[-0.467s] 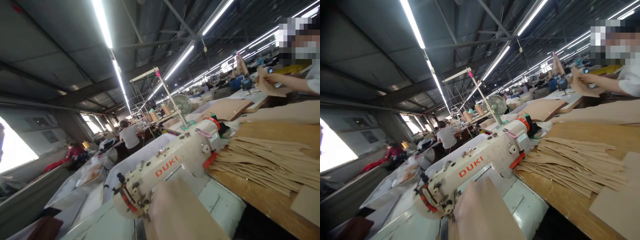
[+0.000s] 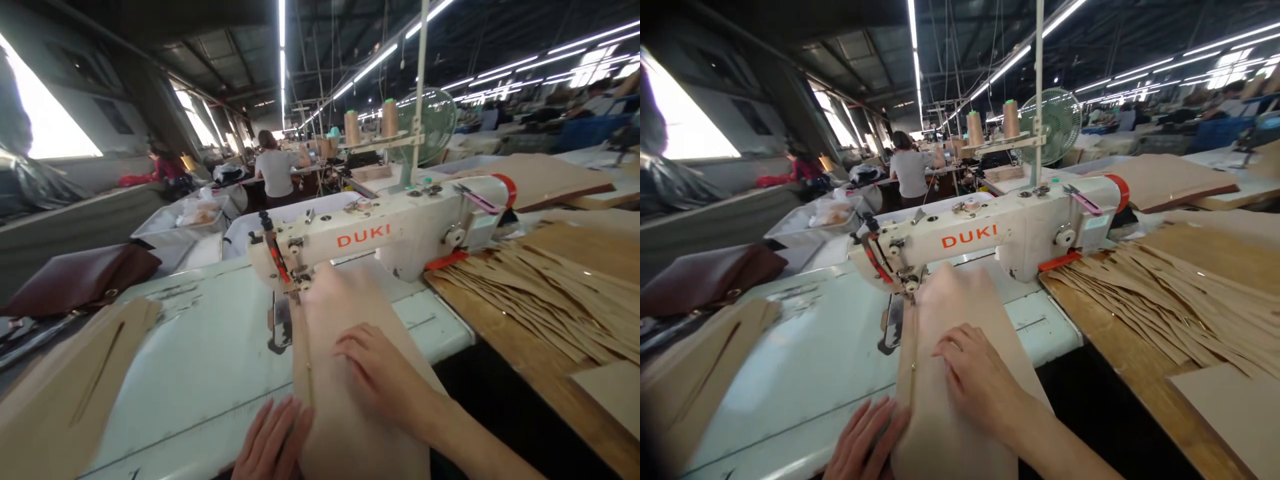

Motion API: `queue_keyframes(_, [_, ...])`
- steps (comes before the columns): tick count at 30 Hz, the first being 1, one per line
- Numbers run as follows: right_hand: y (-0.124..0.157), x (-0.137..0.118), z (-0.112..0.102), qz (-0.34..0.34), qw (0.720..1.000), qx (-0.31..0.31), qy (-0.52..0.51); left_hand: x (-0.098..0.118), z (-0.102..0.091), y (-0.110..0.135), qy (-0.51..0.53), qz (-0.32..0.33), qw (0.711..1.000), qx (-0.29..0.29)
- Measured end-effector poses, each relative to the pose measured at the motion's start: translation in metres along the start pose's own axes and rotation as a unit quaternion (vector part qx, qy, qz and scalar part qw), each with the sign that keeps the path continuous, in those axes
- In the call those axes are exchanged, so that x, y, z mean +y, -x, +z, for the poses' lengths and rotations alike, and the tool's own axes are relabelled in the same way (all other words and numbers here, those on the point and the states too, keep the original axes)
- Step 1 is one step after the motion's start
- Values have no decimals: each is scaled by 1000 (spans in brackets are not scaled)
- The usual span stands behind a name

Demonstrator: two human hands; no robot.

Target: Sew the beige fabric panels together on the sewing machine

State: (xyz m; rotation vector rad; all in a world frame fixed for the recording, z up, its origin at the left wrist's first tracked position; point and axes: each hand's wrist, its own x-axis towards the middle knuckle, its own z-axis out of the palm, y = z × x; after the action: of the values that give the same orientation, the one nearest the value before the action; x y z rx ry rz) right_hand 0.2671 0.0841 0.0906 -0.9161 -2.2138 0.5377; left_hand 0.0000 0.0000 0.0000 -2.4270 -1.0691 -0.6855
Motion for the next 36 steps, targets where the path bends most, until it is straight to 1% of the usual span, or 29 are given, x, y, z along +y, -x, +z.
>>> queue_keyframes(2, [-9, 2, 9, -37, 997, -55, 27, 0, 7, -9, -12, -1, 1000, 5])
queue_keyframes(4, [-17, 2, 14, -73, 989, -113, 54, 3, 12, -15, 22, -24, 999, 11])
queue_keyframes(6, [-23, 0, 16, -102, 979, -152, 93, 8, 16, -17, 40, -28, 999, 17])
queue_keyframes(10, [-28, 0, 23, -150, 955, -184, 180, 13, 23, -14, 45, -28, 998, 28])
queue_keyframes(12, [-31, 2, 29, -154, 947, -183, 213, 13, 23, -15, 60, -23, 998, 22])
queue_keyframes(13, [-33, 3, 32, -148, 948, -176, 219, 12, 21, -17, 75, -21, 997, 13])
queue_keyframes(15, [-38, 6, 36, -115, 962, -150, 197, 9, 12, -24, 127, -25, 991, -19])
queue_keyframes(17, [-42, 9, 32, -69, 978, -120, 153, 4, -3, -37, 206, -51, 975, -67])
queue_keyframes(19, [-43, 6, 18, -24, 987, -96, 123, -2, -19, -55, 296, -103, 942, -123])
queue_keyframes(20, [-41, 2, 7, 0, 991, -69, 112, -6, -27, -64, 335, -137, 919, -158])
queue_keyframes(21, [-38, -6, -5, 21, 994, -27, 105, -11, -33, -74, 366, -168, 895, -191])
queue_keyframes(22, [-33, -16, -18, 41, 994, 34, 98, -16, -38, -82, 382, -180, 882, -208])
queue_keyframes(23, [-26, -29, -29, 51, 988, 110, 95, -21, -41, -90, 393, -188, 873, -220])
queue_keyframes(24, [-17, -44, -37, 41, 978, 180, 97, -26, -42, -97, 404, -190, 864, -233])
queue_keyframes(25, [-7, -59, -41, 8, 968, 230, 99, -30, -42, -102, 409, -190, 860, -240])
queue_keyframes(26, [5, -73, -40, -46, 966, 238, 90, -33, -42, -106, 413, -192, 855, -248])
queue_keyframes(27, [17, -84, -34, -111, 970, 204, 67, -35, -40, -108, 415, -195, 852, -253])
queue_keyframes(28, [29, -93, -24, -176, 973, 147, 37, -36, -39, -110, 415, -201, 850, -254])
queue_keyframes(29, [40, -98, -10, -218, 972, 84, 11, -35, -39, -112, 413, -206, 850, -253])
queue_keyframes(30, [49, -98, 5, -239, 971, 32, -1, -34, -38, -113, 413, -211, 850, -250])
queue_keyframes(31, [57, -95, 20, -239, 971, 5, 12, -32, -38, -113, 413, -215, 850, -246])
queue_keyframes(33, [69, -81, 42, -191, 977, -29, 88, -29, -40, -115, 415, -220, 851, -236])
queue_keyframes(34, [74, -72, 48, -155, 978, -41, 134, -27, -42, -115, 415, -220, 852, -231])
queue_keyframes(36, [81, -53, 54, -81, 972, -55, 213, -25, -46, -116, 414, -220, 856, -218])
